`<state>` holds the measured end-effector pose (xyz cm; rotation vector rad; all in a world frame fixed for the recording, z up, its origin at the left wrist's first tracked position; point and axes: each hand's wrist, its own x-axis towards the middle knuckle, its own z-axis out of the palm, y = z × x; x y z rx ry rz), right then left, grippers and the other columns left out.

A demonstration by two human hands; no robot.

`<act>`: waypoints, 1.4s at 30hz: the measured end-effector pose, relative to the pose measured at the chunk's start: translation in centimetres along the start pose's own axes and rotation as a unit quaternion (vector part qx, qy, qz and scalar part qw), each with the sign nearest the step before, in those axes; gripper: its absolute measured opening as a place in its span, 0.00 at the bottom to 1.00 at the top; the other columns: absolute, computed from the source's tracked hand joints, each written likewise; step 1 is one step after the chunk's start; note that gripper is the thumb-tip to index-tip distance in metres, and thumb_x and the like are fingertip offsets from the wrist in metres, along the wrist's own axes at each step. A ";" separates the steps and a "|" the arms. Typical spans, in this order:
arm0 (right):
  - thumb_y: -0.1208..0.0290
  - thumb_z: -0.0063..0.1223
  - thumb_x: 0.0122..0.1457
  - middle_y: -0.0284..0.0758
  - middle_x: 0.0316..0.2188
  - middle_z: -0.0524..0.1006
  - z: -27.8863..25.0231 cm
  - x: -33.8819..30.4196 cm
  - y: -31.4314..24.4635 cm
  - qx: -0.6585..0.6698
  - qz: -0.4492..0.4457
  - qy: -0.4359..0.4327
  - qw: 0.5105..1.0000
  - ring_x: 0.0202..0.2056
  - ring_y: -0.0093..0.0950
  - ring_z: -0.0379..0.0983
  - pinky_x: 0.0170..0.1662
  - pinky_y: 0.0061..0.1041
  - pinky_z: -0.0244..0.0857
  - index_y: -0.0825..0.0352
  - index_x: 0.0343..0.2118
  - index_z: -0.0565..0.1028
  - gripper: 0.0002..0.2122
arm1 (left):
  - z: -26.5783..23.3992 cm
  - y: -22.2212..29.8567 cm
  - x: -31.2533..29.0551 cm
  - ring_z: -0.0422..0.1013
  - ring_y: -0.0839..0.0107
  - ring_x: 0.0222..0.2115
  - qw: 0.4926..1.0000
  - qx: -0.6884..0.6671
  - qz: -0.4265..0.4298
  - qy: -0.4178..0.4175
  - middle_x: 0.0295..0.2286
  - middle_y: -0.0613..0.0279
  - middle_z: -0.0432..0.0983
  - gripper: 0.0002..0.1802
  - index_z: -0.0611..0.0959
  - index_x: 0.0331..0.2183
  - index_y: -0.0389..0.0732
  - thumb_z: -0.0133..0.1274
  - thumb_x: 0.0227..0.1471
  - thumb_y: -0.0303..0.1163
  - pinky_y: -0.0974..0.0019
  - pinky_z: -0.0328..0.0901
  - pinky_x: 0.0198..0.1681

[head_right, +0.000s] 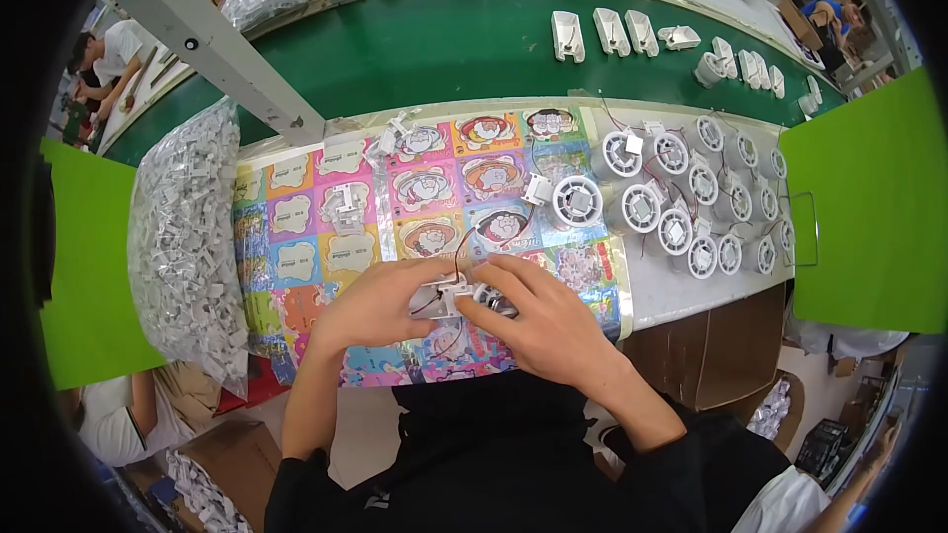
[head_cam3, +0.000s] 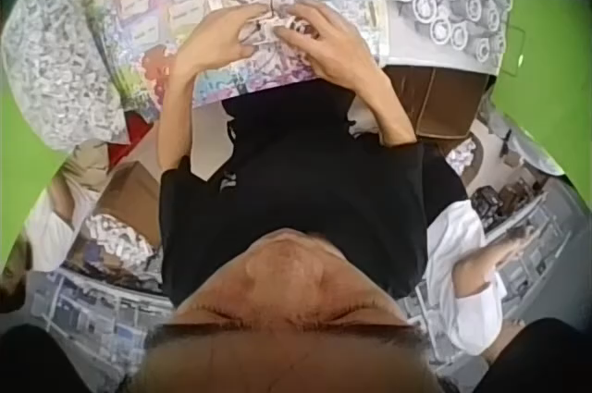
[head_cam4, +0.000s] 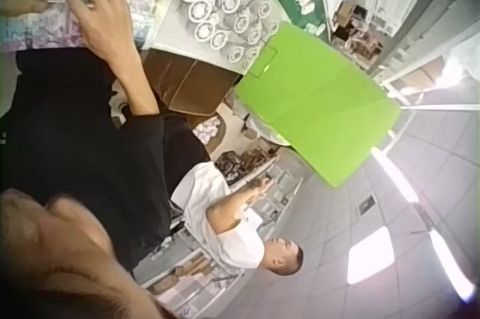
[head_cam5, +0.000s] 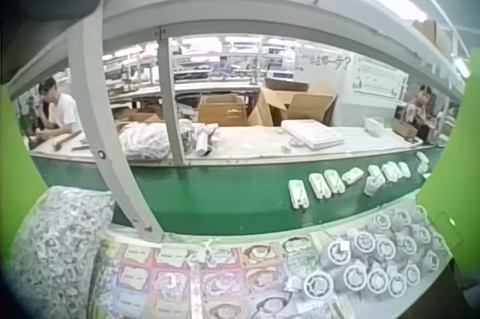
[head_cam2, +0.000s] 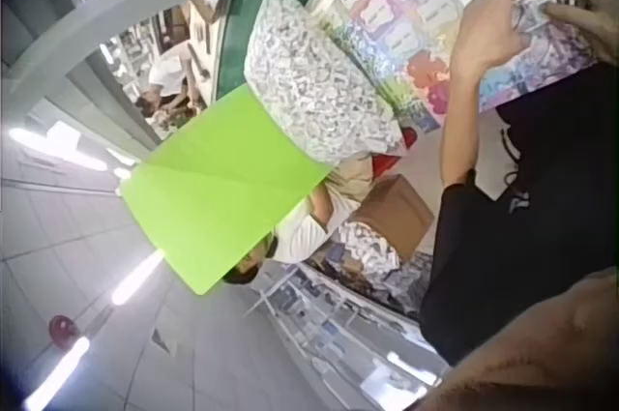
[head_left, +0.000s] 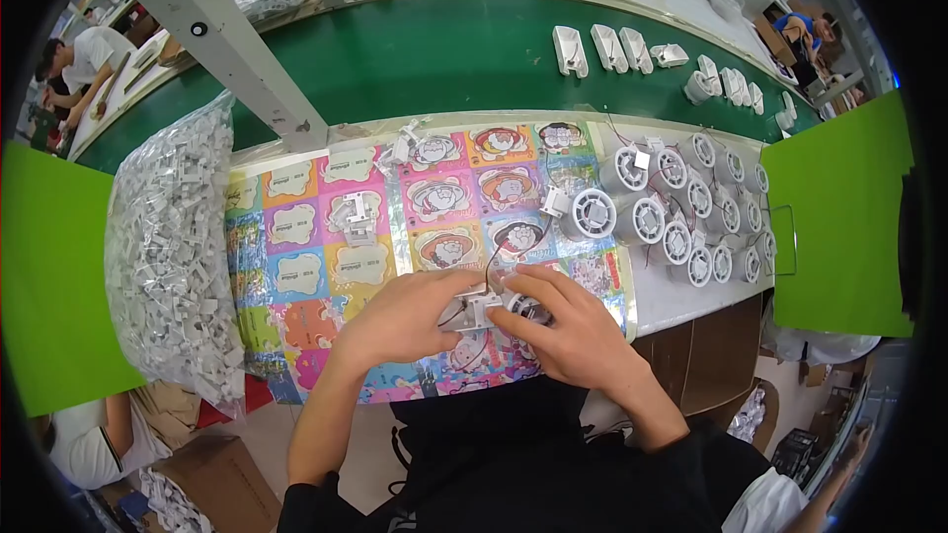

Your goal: The person assembles circular electronic components into white plastic housings by hand on a production line.

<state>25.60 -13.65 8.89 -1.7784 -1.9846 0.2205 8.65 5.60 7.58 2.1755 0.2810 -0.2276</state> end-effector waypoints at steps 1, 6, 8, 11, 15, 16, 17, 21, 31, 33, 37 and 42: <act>0.82 0.60 0.41 0.41 0.55 0.73 0.0 0.0 0.1 0.003 -0.002 0.000 1.000 0.57 0.44 0.71 0.58 0.42 0.71 0.58 0.51 0.80 0.28 | 0.2 0.2 0.2 0.74 0.46 0.52 1.000 0.017 -0.004 0.005 0.53 0.48 0.77 0.39 0.74 0.58 0.41 0.65 0.42 0.27 0.52 0.69 0.56; 0.75 0.58 0.51 0.38 0.53 0.74 -0.7 -0.2 0.6 -0.050 -0.014 -0.024 0.998 0.57 0.41 0.71 0.54 0.37 0.73 0.58 0.48 0.77 0.19 | 0.9 1.5 0.7 0.74 0.46 0.51 0.999 0.027 -0.023 0.026 0.51 0.48 0.77 0.39 0.75 0.58 0.41 0.66 0.41 0.27 0.51 0.69 0.55; 0.78 0.59 0.46 0.38 0.52 0.74 -0.9 -0.2 0.7 -0.053 -0.017 -0.016 0.998 0.56 0.42 0.71 0.53 0.38 0.73 0.58 0.48 0.78 0.22 | 1.2 2.0 0.8 0.74 0.46 0.51 0.999 0.030 -0.024 0.026 0.51 0.48 0.78 0.39 0.75 0.58 0.40 0.66 0.41 0.27 0.51 0.69 0.55; 0.81 0.60 0.43 0.39 0.52 0.74 -1.3 -0.3 0.9 -0.058 -0.016 -0.007 0.998 0.56 0.42 0.72 0.52 0.38 0.73 0.58 0.48 0.78 0.25 | 1.5 2.5 0.9 0.74 0.46 0.50 0.998 0.036 -0.002 0.056 0.49 0.47 0.78 0.35 0.77 0.56 0.40 0.65 0.43 0.28 0.50 0.69 0.53; 0.76 0.59 0.49 0.38 0.51 0.74 -1.0 -0.6 1.2 -0.078 -0.030 0.014 0.996 0.56 0.41 0.72 0.53 0.37 0.73 0.56 0.48 0.78 0.20 | 2.1 2.5 1.3 0.77 0.44 0.44 0.992 0.011 0.023 0.127 0.42 0.45 0.81 0.26 0.82 0.51 0.38 0.64 0.49 0.33 0.50 0.71 0.47; 0.73 0.58 0.51 0.38 0.50 0.74 -0.9 -0.4 1.1 -0.091 -0.035 0.026 0.995 0.56 0.41 0.72 0.53 0.37 0.73 0.56 0.48 0.78 0.18 | 2.3 2.2 1.4 0.77 0.44 0.43 0.989 0.010 0.026 0.142 0.40 0.45 0.82 0.24 0.82 0.50 0.38 0.64 0.50 0.33 0.50 0.71 0.47; 0.72 0.58 0.51 0.38 0.50 0.74 -0.8 -0.2 1.3 -0.100 -0.040 0.032 0.994 0.56 0.40 0.72 0.52 0.36 0.74 0.56 0.47 0.79 0.17 | 2.4 2.0 1.4 0.77 0.45 0.42 0.987 -0.010 0.018 0.157 0.38 0.45 0.82 0.22 0.83 0.49 0.38 0.64 0.52 0.33 0.51 0.71 0.46; 0.71 0.59 0.51 0.36 0.49 0.74 -0.1 0.3 1.9 -0.131 -0.054 0.058 0.988 0.55 0.38 0.73 0.50 0.34 0.75 0.55 0.45 0.79 0.16 | 2.0 2.2 1.6 0.78 0.45 0.41 0.987 -0.052 -0.033 0.152 0.40 0.46 0.83 0.22 0.84 0.49 0.39 0.65 0.52 0.30 0.53 0.71 0.44; 0.72 0.60 0.51 0.36 0.49 0.76 0.0 2.8 2.1 -0.177 -0.114 0.075 0.975 0.53 0.37 0.74 0.55 0.35 0.73 0.58 0.43 0.79 0.14 | 1.1 0.1 0.8 0.78 0.51 0.41 0.968 0.037 0.041 0.246 0.40 0.51 0.83 0.24 0.84 0.48 0.39 0.68 0.46 0.28 0.56 0.70 0.46; 0.71 0.60 0.51 0.36 0.47 0.76 0.0 3.6 2.9 -0.211 -0.109 0.076 0.968 0.50 0.36 0.75 0.49 0.35 0.73 0.58 0.44 0.79 0.15 | 0.3 1.0 0.8 0.76 0.50 0.46 0.916 0.155 0.067 0.363 0.42 0.53 0.82 0.25 0.83 0.48 0.40 0.69 0.45 0.28 0.55 0.66 0.52; 0.69 0.68 0.47 0.40 0.45 0.74 -0.6 8.0 5.8 -0.109 0.024 0.095 0.989 0.47 0.40 0.75 0.42 0.39 0.73 0.60 0.51 0.75 0.25 | 2.6 -3.4 0.3 0.74 0.48 0.41 0.754 0.126 0.048 0.643 0.40 0.51 0.80 0.17 0.82 0.42 0.37 0.64 0.47 0.22 0.53 0.67 0.50; 0.59 0.69 0.49 0.45 0.49 0.73 1.9 17.7 12.7 -0.099 0.169 0.080 0.977 0.49 0.46 0.75 0.46 0.43 0.74 0.63 0.51 0.73 0.27 | 5.5 -5.9 2.2 0.74 0.52 0.35 0.824 -0.038 0.007 0.566 0.34 0.50 0.78 0.09 0.82 0.36 0.35 0.60 0.50 0.20 0.54 0.68 0.41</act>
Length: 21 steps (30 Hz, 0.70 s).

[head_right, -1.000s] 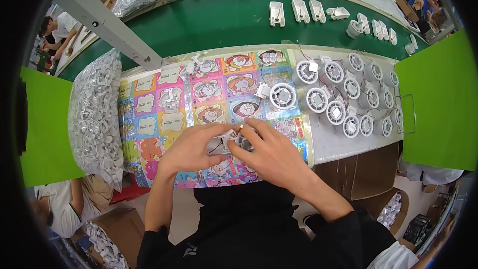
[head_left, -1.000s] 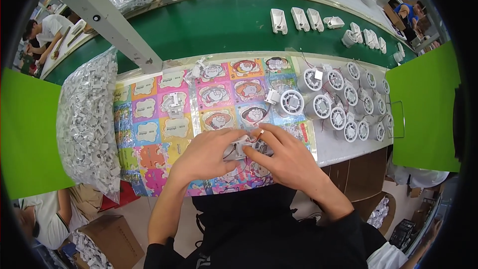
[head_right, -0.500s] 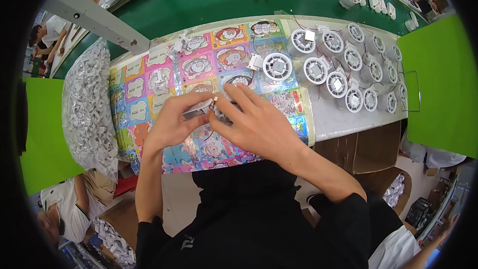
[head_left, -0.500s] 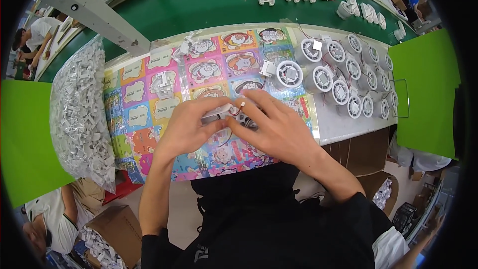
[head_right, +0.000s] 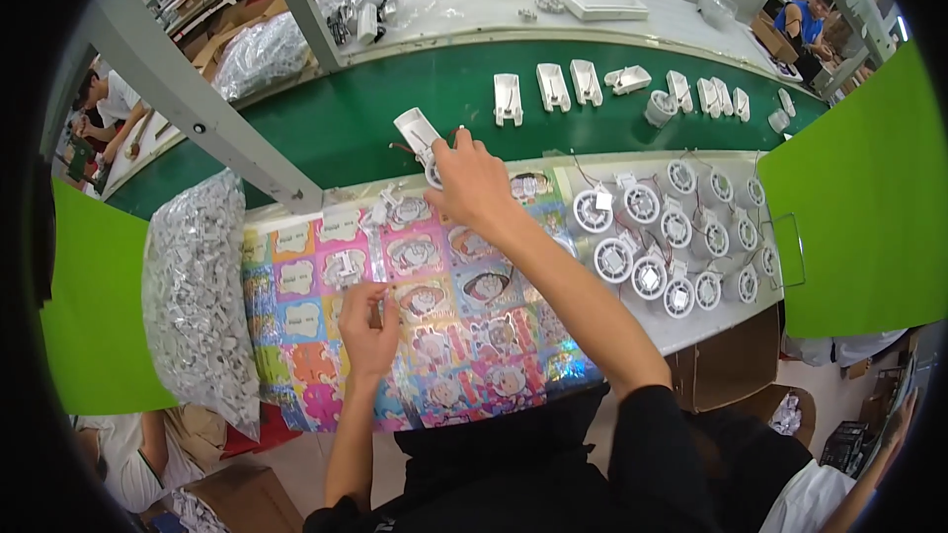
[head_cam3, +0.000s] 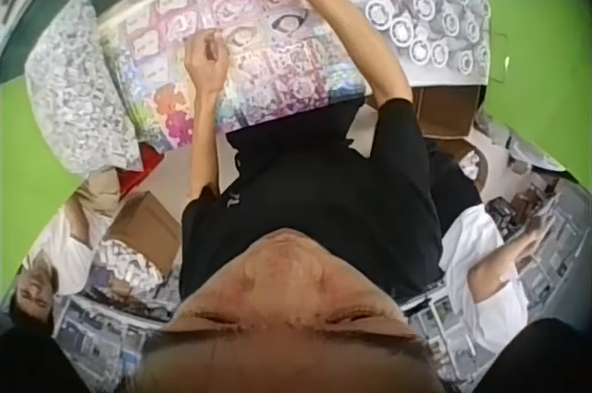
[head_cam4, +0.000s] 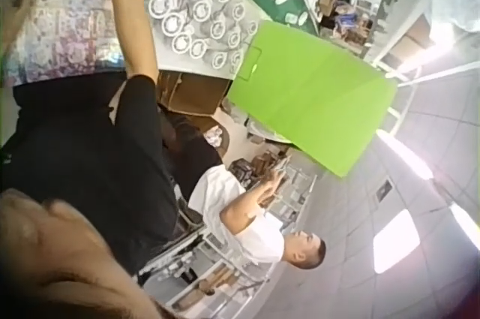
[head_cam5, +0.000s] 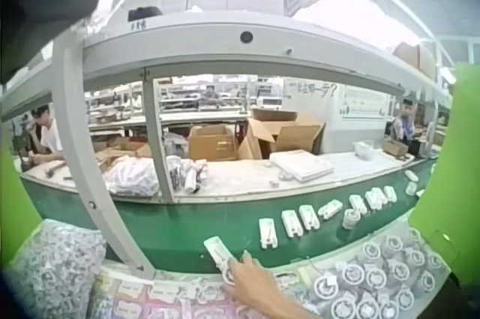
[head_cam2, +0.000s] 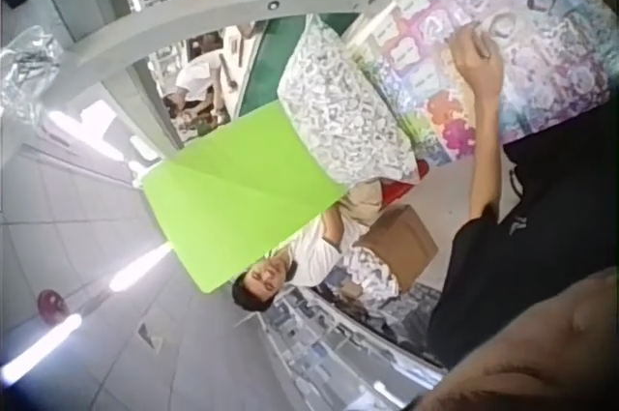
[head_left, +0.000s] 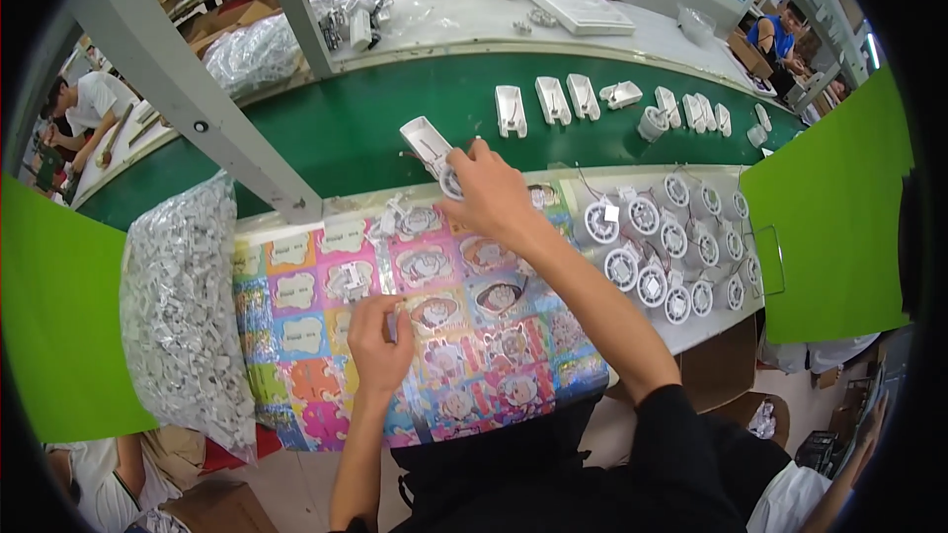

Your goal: The person assembles circular electronic components into white plastic housings by hand on a production line.

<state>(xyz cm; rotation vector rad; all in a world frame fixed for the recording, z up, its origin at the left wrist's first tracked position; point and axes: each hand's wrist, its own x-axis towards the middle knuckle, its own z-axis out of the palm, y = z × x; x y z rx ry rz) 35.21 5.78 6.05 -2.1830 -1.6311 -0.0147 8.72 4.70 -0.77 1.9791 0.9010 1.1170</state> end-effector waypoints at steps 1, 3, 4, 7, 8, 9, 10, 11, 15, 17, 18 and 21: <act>0.56 0.68 0.51 0.47 0.50 0.72 1.0 2.0 0.2 0.009 0.044 -0.028 0.999 0.50 0.47 0.75 0.48 0.44 0.74 0.64 0.52 0.72 0.28 | 0.1 -0.4 0.2 0.74 0.52 0.35 0.999 0.033 0.022 -0.025 0.33 0.51 0.77 0.09 0.82 0.36 0.35 0.60 0.49 0.20 0.54 0.68 0.40; 0.54 0.68 0.52 0.50 0.52 0.71 2.8 5.0 0.0 0.019 0.083 -0.054 0.995 0.51 0.49 0.74 0.50 0.45 0.73 0.65 0.53 0.72 0.29 | 0.0 -0.5 0.9 0.73 0.51 0.34 0.991 0.087 0.092 -0.053 0.32 0.52 0.76 0.08 0.81 0.33 0.36 0.60 0.47 0.19 0.54 0.67 0.38; 0.55 0.69 0.52 0.52 0.53 0.71 3.7 6.2 0.1 0.034 0.091 -0.035 0.995 0.51 0.50 0.74 0.50 0.45 0.74 0.67 0.53 0.71 0.30 | 0.0 -0.3 1.1 0.73 0.52 0.34 0.986 0.105 0.115 -0.060 0.32 0.53 0.76 0.07 0.81 0.33 0.36 0.59 0.47 0.20 0.54 0.67 0.38; 0.50 0.66 0.56 0.57 0.55 0.70 4.6 8.7 1.1 0.056 0.099 -0.014 0.993 0.52 0.55 0.74 0.52 0.46 0.73 0.69 0.56 0.69 0.32 | 0.4 -0.1 1.1 0.72 0.53 0.34 0.979 0.137 0.136 -0.069 0.32 0.55 0.76 0.06 0.82 0.31 0.36 0.60 0.47 0.21 0.53 0.67 0.38; 0.48 0.63 0.58 0.58 0.55 0.70 4.3 9.5 1.2 0.109 0.119 -0.028 0.986 0.52 0.55 0.74 0.52 0.47 0.72 0.68 0.56 0.69 0.32 | 0.3 -0.2 1.0 0.72 0.53 0.34 0.979 0.145 0.128 -0.068 0.32 0.55 0.76 0.06 0.82 0.32 0.36 0.60 0.47 0.21 0.54 0.67 0.38; 0.46 0.59 0.60 0.58 0.54 0.71 3.9 10.2 1.4 0.162 0.139 -0.043 0.976 0.52 0.56 0.75 0.53 0.48 0.71 0.68 0.57 0.68 0.32 | 0.2 -0.4 1.1 0.72 0.53 0.34 0.979 0.152 0.120 -0.068 0.32 0.55 0.76 0.06 0.82 0.32 0.37 0.60 0.47 0.22 0.54 0.67 0.38; 0.43 0.54 0.62 0.58 0.52 0.73 3.5 10.7 2.7 0.188 0.145 -0.011 0.971 0.51 0.55 0.75 0.53 0.48 0.71 0.67 0.58 0.68 0.32 | 0.4 -0.3 1.1 0.72 0.53 0.34 0.979 0.148 0.123 -0.069 0.32 0.55 0.76 0.06 0.82 0.32 0.37 0.60 0.47 0.22 0.54 0.67 0.38; 0.44 0.55 0.61 0.57 0.51 0.74 2.6 11.1 3.2 0.186 0.173 0.015 0.967 0.50 0.55 0.76 0.53 0.47 0.71 0.67 0.56 0.70 0.31 | 0.2 -0.3 1.2 0.72 0.54 0.33 0.980 0.151 0.114 -0.068 0.32 0.56 0.76 0.06 0.82 0.32 0.37 0.60 0.47 0.22 0.54 0.67 0.38; 0.47 0.54 0.61 0.51 0.51 0.76 0.8 12.7 12.3 -0.019 0.241 0.061 0.968 0.52 0.50 0.74 0.55 0.47 0.69 0.68 0.49 0.77 0.26 | 0.8 0.3 1.6 0.72 0.55 0.33 0.984 0.137 0.097 -0.065 0.32 0.56 0.75 0.06 0.82 0.31 0.37 0.60 0.46 0.22 0.55 0.67 0.38; 0.46 0.53 0.61 0.49 0.53 0.76 0.7 13.2 16.2 -0.084 0.285 0.061 0.953 0.56 0.48 0.70 0.58 0.48 0.67 0.68 0.48 0.78 0.26 | 0.7 0.2 1.6 0.72 0.55 0.33 0.983 0.142 0.096 -0.068 0.32 0.56 0.75 0.06 0.83 0.31 0.37 0.61 0.46 0.22 0.55 0.67 0.37; 0.46 0.53 0.61 0.47 0.53 0.76 0.5 13.1 17.6 -0.095 0.305 0.068 0.945 0.59 0.47 0.68 0.59 0.48 0.66 0.67 0.49 0.78 0.27 | 0.6 0.1 1.5 0.72 0.55 0.33 0.982 0.150 0.093 -0.069 0.32 0.56 0.75 0.07 0.83 0.31 0.37 0.61 0.46 0.22 0.55 0.67 0.37; 0.42 0.50 0.63 0.43 0.49 0.79 0.8 12.6 22.0 -0.094 0.303 0.044 0.947 0.57 0.44 0.68 0.61 0.42 0.64 0.62 0.46 0.81 0.25 | 0.9 -0.2 1.3 0.72 0.55 0.32 0.982 0.150 0.099 -0.064 0.32 0.56 0.75 0.07 0.83 0.32 0.37 0.61 0.45 0.22 0.55 0.67 0.36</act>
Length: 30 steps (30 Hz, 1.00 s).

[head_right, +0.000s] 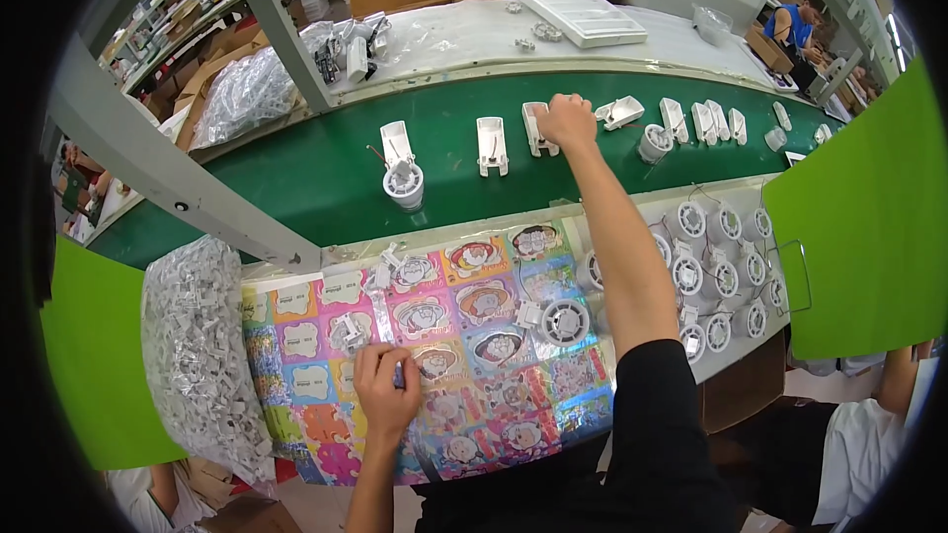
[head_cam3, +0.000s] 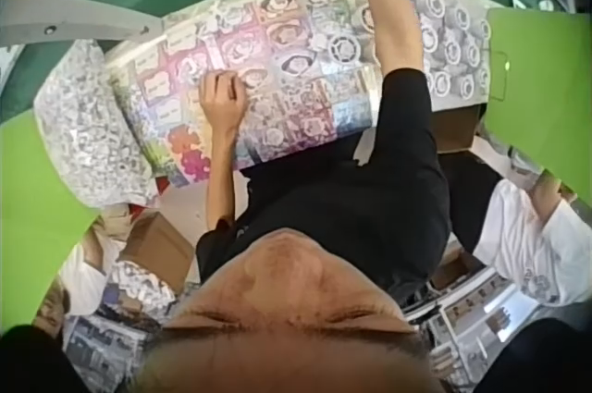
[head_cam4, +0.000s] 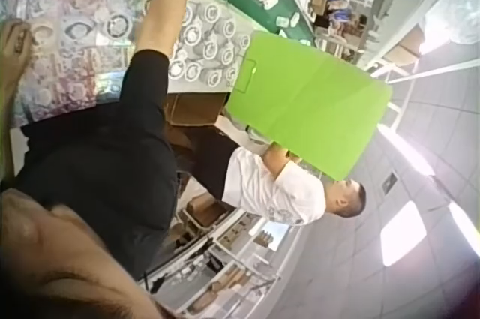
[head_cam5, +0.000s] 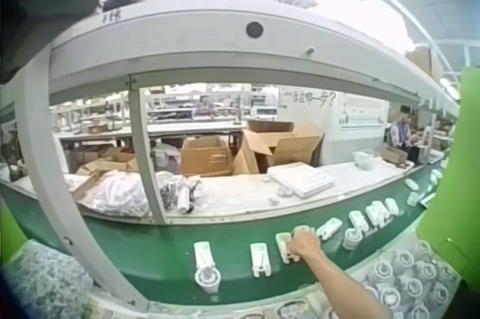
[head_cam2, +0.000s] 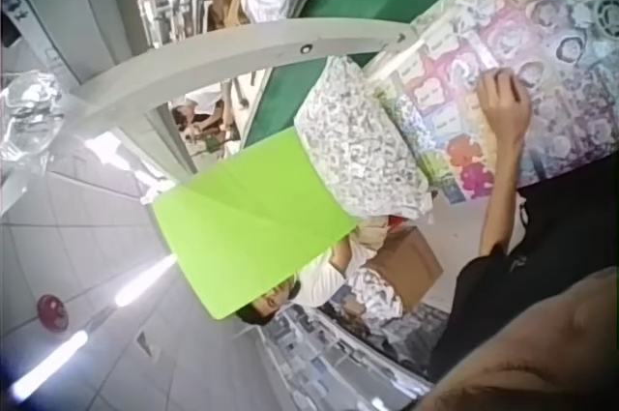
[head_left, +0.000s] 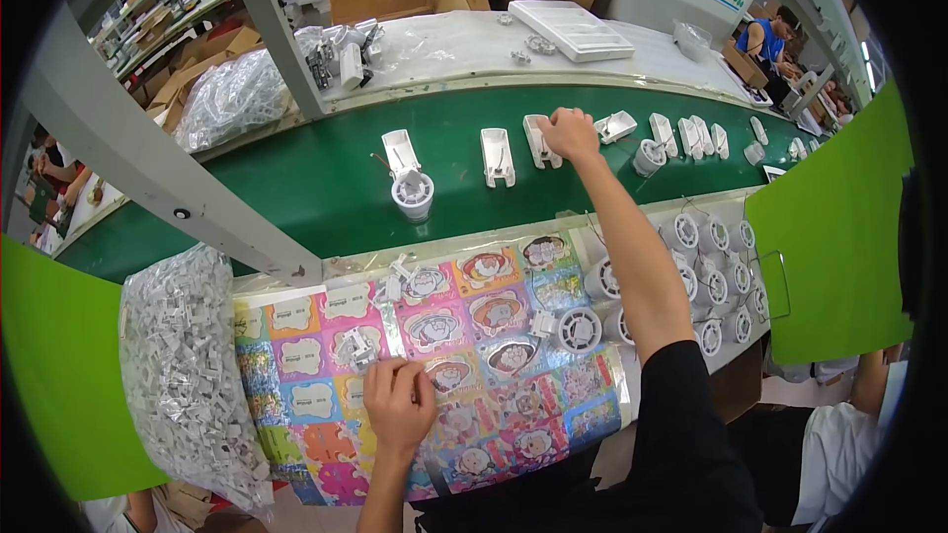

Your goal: The person assembles circular electronic components into white plastic housings by hand on a production line.

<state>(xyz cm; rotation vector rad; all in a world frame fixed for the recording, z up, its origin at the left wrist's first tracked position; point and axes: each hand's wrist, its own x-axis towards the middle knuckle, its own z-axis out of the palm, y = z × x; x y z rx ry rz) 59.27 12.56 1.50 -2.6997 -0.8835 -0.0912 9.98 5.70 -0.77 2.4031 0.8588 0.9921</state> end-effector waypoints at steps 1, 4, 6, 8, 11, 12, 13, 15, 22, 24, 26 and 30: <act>0.42 0.50 0.63 0.43 0.49 0.79 0.1 0.2 0.3 0.000 -0.002 -0.002 1.000 0.57 0.44 0.68 0.61 0.42 0.64 0.62 0.46 0.81 0.25 | -0.1 0.1 0.0 0.72 0.55 0.32 1.000 0.001 -0.003 -0.003 0.31 0.55 0.75 0.08 0.83 0.32 0.37 0.61 0.45 0.22 0.55 0.67 0.36; 0.41 0.50 0.63 0.47 0.51 0.78 0.1 -0.2 -0.6 0.038 -0.008 -0.031 0.999 0.54 0.46 0.72 0.56 0.43 0.66 0.64 0.47 0.79 0.27 | -0.2 0.1 0.1 0.71 0.55 0.32 1.000 0.003 -0.008 -0.002 0.31 0.56 0.75 0.08 0.83 0.32 0.37 0.61 0.45 0.22 0.55 0.67 0.36; 0.40 0.51 0.62 0.48 0.51 0.78 -0.2 -0.7 -2.3 0.065 -0.006 -0.051 0.997 0.53 0.47 0.73 0.55 0.43 0.67 0.64 0.49 0.77 0.28 | -0.3 0.0 0.0 0.71 0.55 0.32 1.000 0.006 -0.010 -0.001 0.32 0.56 0.75 0.08 0.83 0.32 0.37 0.61 0.45 0.22 0.55 0.66 0.36; 0.39 0.54 0.60 0.49 0.50 0.79 -0.2 -1.3 -3.4 0.085 -0.012 -0.061 0.994 0.50 0.46 0.77 0.52 0.43 0.70 0.62 0.54 0.71 0.31 | -0.2 0.0 0.1 0.71 0.55 0.32 1.000 0.006 -0.010 0.000 0.32 0.56 0.75 0.07 0.83 0.31 0.38 0.61 0.45 0.22 0.55 0.66 0.36; 0.39 0.56 0.59 0.48 0.54 0.75 -1.5 -2.6 -6.2 0.079 -0.018 -0.135 0.988 0.56 0.45 0.73 0.55 0.45 0.70 0.60 0.56 0.70 0.32 | -0.2 -0.1 0.2 0.71 0.56 0.32 1.000 0.010 -0.005 0.003 0.32 0.57 0.75 0.07 0.83 0.31 0.38 0.61 0.45 0.22 0.55 0.66 0.36; 0.39 0.58 0.56 0.48 0.54 0.75 -1.6 -3.0 -6.8 0.068 -0.031 -0.133 0.988 0.56 0.44 0.74 0.55 0.44 0.70 0.60 0.54 0.71 0.31 | -0.1 -0.2 0.2 0.71 0.56 0.32 1.000 0.007 -0.005 0.002 0.32 0.57 0.74 0.07 0.83 0.31 0.38 0.61 0.44 0.22 0.56 0.66 0.36; 0.39 0.58 0.56 0.48 0.54 0.75 -1.8 -3.3 -7.3 0.069 -0.033 -0.133 0.988 0.56 0.44 0.74 0.55 0.44 0.70 0.60 0.54 0.71 0.31 | -0.1 -0.1 0.2 0.71 0.56 0.32 1.000 0.005 -0.006 0.001 0.32 0.57 0.74 0.07 0.83 0.31 0.38 0.61 0.44 0.22 0.56 0.66 0.36; 0.40 0.60 0.55 0.47 0.54 0.75 -2.4 -3.7 -8.6 0.030 -0.054 -0.199 0.978 0.56 0.43 0.74 0.56 0.43 0.69 0.59 0.52 0.73 0.30 | -0.1 -0.1 0.1 0.71 0.56 0.32 1.000 0.008 -0.008 0.002 0.31 0.57 0.74 0.08 0.83 0.31 0.38 0.61 0.44 0.22 0.56 0.66 0.36; 0.37 0.58 0.53 0.45 0.54 0.79 -1.8 -4.3 -11.5 0.009 -0.004 -0.182 0.983 0.55 0.43 0.76 0.56 0.40 0.71 0.62 0.54 0.80 0.34 | -0.2 0.0 0.2 0.71 0.56 0.32 1.000 0.008 -0.005 0.009 0.31 0.57 0.74 0.07 0.82 0.31 0.38 0.61 0.45 0.22 0.55 0.67 0.36; 0.43 0.58 0.55 0.45 0.54 0.79 -1.4 -4.4 -11.9 0.029 0.014 -0.156 0.987 0.55 0.44 0.76 0.56 0.41 0.71 0.64 0.53 0.80 0.30 | -0.2 0.0 0.0 0.71 0.56 0.33 1.000 0.013 -0.003 0.010 0.31 0.57 0.74 0.07 0.83 0.31 0.38 0.61 0.45 0.22 0.55 0.67 0.37; 0.50 0.59 0.55 0.46 0.55 0.77 -0.5 -4.5 -11.7 0.008 0.012 -0.139 0.990 0.56 0.44 0.75 0.56 0.40 0.71 0.62 0.52 0.80 0.25 | -0.1 0.1 0.1 0.71 0.56 0.33 1.000 0.011 0.001 0.008 0.31 0.57 0.74 0.07 0.83 0.31 0.38 0.61 0.45 0.23 0.55 0.67 0.37; 0.64 0.58 0.55 0.47 0.56 0.74 -0.2 -5.4 -12.2 -0.014 0.000 -0.109 0.994 0.57 0.43 0.73 0.56 0.38 0.71 0.60 0.50 0.81 0.19 | 0.1 0.1 0.1 0.72 0.56 0.33 1.000 0.009 0.002 0.010 0.31 0.57 0.74 0.07 0.83 0.31 0.38 0.61 0.45 0.23 0.55 0.67 0.37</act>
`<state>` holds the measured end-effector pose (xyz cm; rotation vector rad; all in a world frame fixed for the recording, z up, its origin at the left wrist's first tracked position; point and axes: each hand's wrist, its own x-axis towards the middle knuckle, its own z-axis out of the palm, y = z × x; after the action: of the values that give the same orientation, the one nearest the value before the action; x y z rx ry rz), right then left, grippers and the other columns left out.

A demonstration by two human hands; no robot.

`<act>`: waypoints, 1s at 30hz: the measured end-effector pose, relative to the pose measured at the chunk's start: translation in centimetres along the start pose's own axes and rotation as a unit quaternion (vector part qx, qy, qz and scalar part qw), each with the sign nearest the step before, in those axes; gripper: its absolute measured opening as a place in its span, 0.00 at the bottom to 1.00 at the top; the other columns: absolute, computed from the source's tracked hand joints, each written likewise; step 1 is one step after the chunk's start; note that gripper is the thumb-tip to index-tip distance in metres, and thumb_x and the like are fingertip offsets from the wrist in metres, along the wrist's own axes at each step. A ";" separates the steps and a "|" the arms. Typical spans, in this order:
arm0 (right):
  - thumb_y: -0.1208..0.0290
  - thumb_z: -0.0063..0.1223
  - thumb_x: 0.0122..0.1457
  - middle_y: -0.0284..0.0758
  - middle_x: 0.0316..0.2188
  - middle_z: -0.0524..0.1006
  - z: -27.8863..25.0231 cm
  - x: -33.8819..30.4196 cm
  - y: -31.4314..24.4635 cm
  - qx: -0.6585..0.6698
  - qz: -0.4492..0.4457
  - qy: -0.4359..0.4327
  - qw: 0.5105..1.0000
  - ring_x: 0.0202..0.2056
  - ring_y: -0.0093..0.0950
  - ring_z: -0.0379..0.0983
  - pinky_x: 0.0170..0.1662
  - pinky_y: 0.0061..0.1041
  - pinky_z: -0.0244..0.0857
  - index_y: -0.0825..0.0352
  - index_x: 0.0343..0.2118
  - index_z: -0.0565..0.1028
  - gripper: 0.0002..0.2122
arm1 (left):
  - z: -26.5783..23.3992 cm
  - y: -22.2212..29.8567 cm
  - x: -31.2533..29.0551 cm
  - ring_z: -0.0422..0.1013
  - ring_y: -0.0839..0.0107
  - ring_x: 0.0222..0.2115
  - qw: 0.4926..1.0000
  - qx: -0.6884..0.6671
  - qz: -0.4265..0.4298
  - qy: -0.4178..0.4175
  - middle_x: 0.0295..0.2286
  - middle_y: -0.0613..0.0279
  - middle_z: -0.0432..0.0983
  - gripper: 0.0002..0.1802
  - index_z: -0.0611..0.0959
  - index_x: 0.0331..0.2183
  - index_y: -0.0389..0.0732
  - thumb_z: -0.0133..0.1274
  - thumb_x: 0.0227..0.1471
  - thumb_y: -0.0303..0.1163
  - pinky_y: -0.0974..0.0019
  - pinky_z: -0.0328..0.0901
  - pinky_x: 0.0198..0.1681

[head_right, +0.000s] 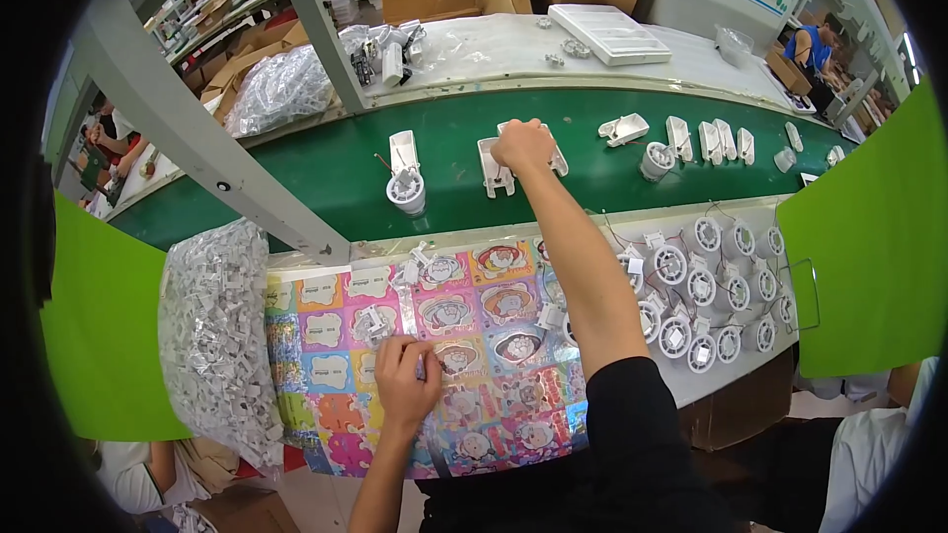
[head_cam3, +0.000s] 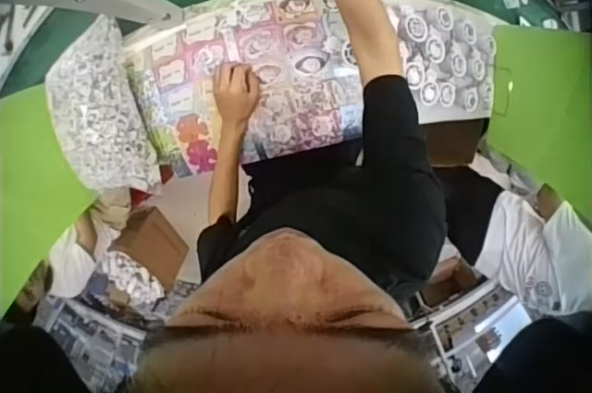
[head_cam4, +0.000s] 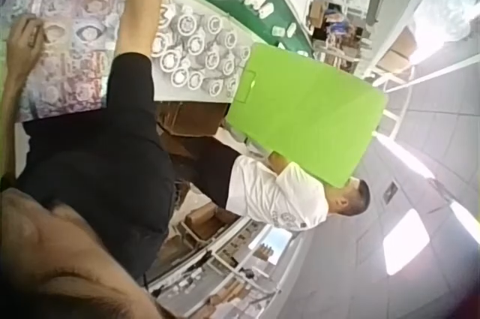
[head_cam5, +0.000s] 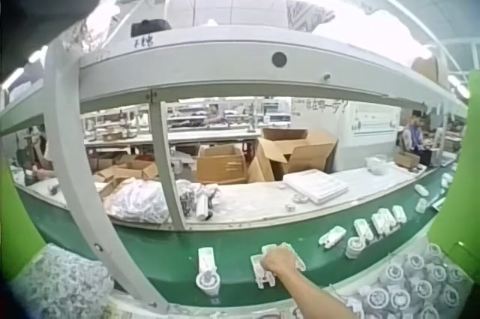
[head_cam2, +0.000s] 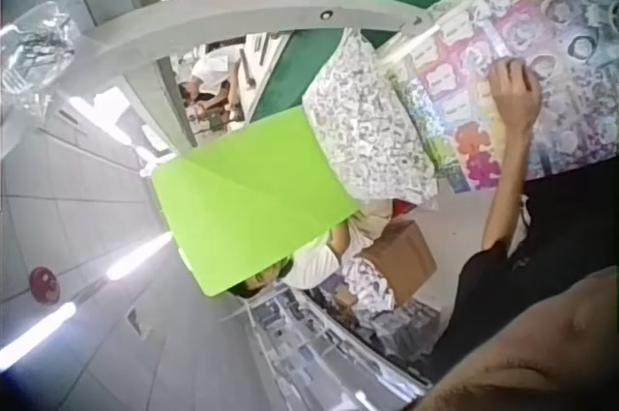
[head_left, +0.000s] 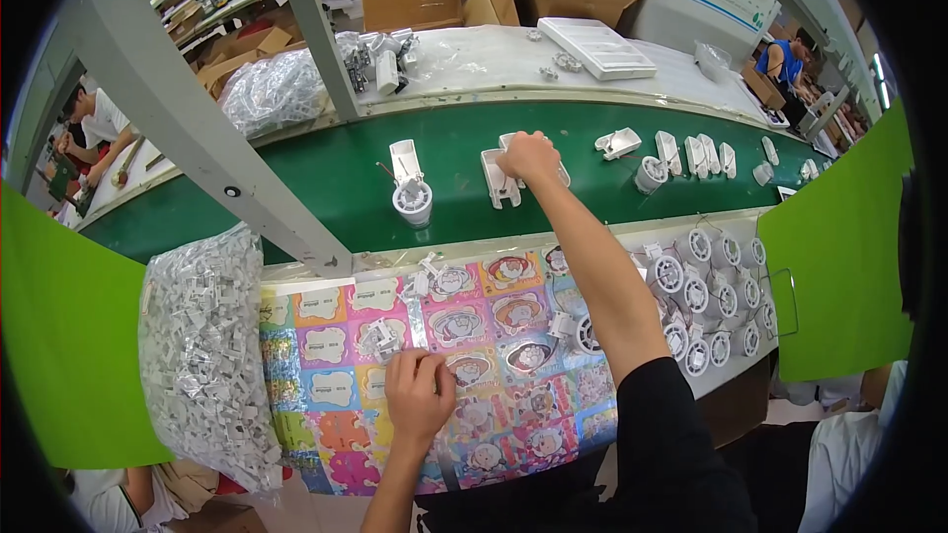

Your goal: The person assembles circular electronic components into white plastic housings by hand on a production line.

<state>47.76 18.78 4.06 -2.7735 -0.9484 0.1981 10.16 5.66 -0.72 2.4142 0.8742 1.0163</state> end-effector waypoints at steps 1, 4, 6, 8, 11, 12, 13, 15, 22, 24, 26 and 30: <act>0.58 0.59 0.53 0.49 0.55 0.75 -0.2 -0.7 -0.1 0.011 -0.014 -0.008 1.000 0.56 0.47 0.74 0.57 0.43 0.71 0.64 0.47 0.82 0.20 | -0.1 0.0 -0.1 0.72 0.56 0.33 1.000 0.002 0.005 0.002 0.31 0.56 0.74 0.06 0.82 0.30 0.38 0.60 0.45 0.23 0.55 0.67 0.37; 0.59 0.58 0.53 0.49 0.54 0.76 -1.7 -3.2 -0.3 0.022 -0.082 -0.056 0.995 0.55 0.48 0.74 0.55 0.42 0.72 0.62 0.45 0.83 0.18 | 0.0 -0.1 0.0 0.72 0.55 0.33 1.000 0.001 0.010 0.009 0.31 0.56 0.74 0.06 0.82 0.30 0.38 0.60 0.45 0.23 0.55 0.67 0.37; 0.61 0.59 0.52 0.52 0.48 0.78 -1.7 -7.2 -0.8 0.022 -0.197 0.007 0.980 0.50 0.49 0.77 0.51 0.46 0.74 0.67 0.41 0.84 0.17 | -0.1 -0.6 -0.2 0.72 0.55 0.33 1.000 -0.010 0.010 0.019 0.31 0.55 0.74 0.06 0.82 0.30 0.37 0.61 0.44 0.22 0.55 0.67 0.37; 0.62 0.58 0.51 0.51 0.45 0.78 -2.0 -12.5 -1.2 0.010 -0.296 0.033 0.955 0.47 0.48 0.77 0.48 0.47 0.73 0.66 0.38 0.84 0.15 | -0.6 -0.6 -1.0 0.72 0.54 0.35 0.998 -0.033 -0.002 0.052 0.32 0.54 0.75 0.10 0.82 0.32 0.36 0.61 0.43 0.21 0.55 0.67 0.39; 0.63 0.58 0.51 0.49 0.43 0.76 -1.1 -21.0 0.1 0.026 -0.414 0.045 0.909 0.47 0.47 0.76 0.47 0.46 0.71 0.65 0.36 0.84 0.13 | -1.0 -0.1 -1.4 0.72 0.51 0.37 0.983 -0.012 0.050 0.175 0.35 0.52 0.75 0.15 0.82 0.37 0.37 0.59 0.41 0.20 0.54 0.67 0.41; 0.64 0.59 0.50 0.49 0.44 0.76 -0.4 -23.7 0.4 0.034 -0.451 0.057 0.890 0.48 0.46 0.75 0.49 0.45 0.69 0.65 0.35 0.84 0.13 | -0.8 -0.4 -2.1 0.71 0.50 0.40 0.978 -0.018 0.059 0.198 0.39 0.51 0.74 0.19 0.80 0.39 0.38 0.58 0.40 0.20 0.52 0.65 0.44; 0.64 0.60 0.49 0.49 0.45 0.76 0.4 -25.9 0.7 0.041 -0.487 0.068 0.870 0.49 0.45 0.74 0.50 0.43 0.68 0.65 0.34 0.83 0.12 | -1.1 -0.2 -2.4 0.71 0.50 0.40 0.978 -0.018 0.060 0.199 0.39 0.51 0.74 0.19 0.80 0.39 0.38 0.58 0.40 0.20 0.52 0.65 0.44; 0.65 0.64 0.46 0.44 0.42 0.75 1.4 -29.4 1.0 0.052 -0.481 0.019 0.875 0.48 0.43 0.72 0.50 0.43 0.67 0.63 0.35 0.82 0.12 | -1.6 0.7 -2.9 0.70 0.51 0.43 0.981 -0.003 0.088 0.175 0.42 0.52 0.73 0.21 0.80 0.41 0.40 0.59 0.40 0.23 0.51 0.64 0.47; 0.64 0.69 0.45 0.44 0.46 0.75 1.2 -32.4 2.9 0.073 -0.478 0.033 0.875 0.48 0.42 0.72 0.50 0.39 0.66 0.63 0.38 0.81 0.17 | -2.7 3.3 -5.2 0.69 0.51 0.46 0.994 -0.032 0.100 0.034 0.45 0.52 0.73 0.24 0.81 0.43 0.43 0.61 0.38 0.28 0.50 0.63 0.50; 0.64 0.70 0.48 0.43 0.49 0.76 -1.7 -32.1 4.3 0.209 -0.459 0.050 0.862 0.51 0.43 0.72 0.52 0.41 0.65 0.64 0.42 0.79 0.19 | -3.3 3.6 -5.7 0.69 0.50 0.47 0.995 -0.026 0.089 0.024 0.46 0.52 0.73 0.23 0.82 0.42 0.43 0.61 0.38 0.29 0.50 0.62 0.51; 0.63 0.70 0.51 0.42 0.51 0.75 -4.1 -30.9 7.0 0.225 -0.399 0.002 0.889 0.54 0.45 0.70 0.56 0.44 0.64 0.64 0.46 0.76 0.22 | -3.6 4.0 -5.5 0.69 0.50 0.49 0.996 -0.023 0.080 0.013 0.47 0.52 0.73 0.22 0.83 0.41 0.43 0.62 0.38 0.30 0.50 0.62 0.53; 0.62 0.69 0.49 0.44 0.54 0.73 -5.1 -29.5 13.1 0.018 -0.371 0.094 0.924 0.60 0.45 0.65 0.63 0.45 0.59 0.67 0.53 0.74 0.28 | -4.2 4.2 -5.7 0.66 0.49 0.55 0.993 0.006 0.102 -0.056 0.52 0.52 0.73 0.16 0.85 0.35 0.43 0.64 0.38 0.31 0.48 0.60 0.57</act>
<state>33.35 -10.34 7.74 -2.1432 -1.8069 -0.1664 5.58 -0.80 1.52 2.5836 0.6068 0.9349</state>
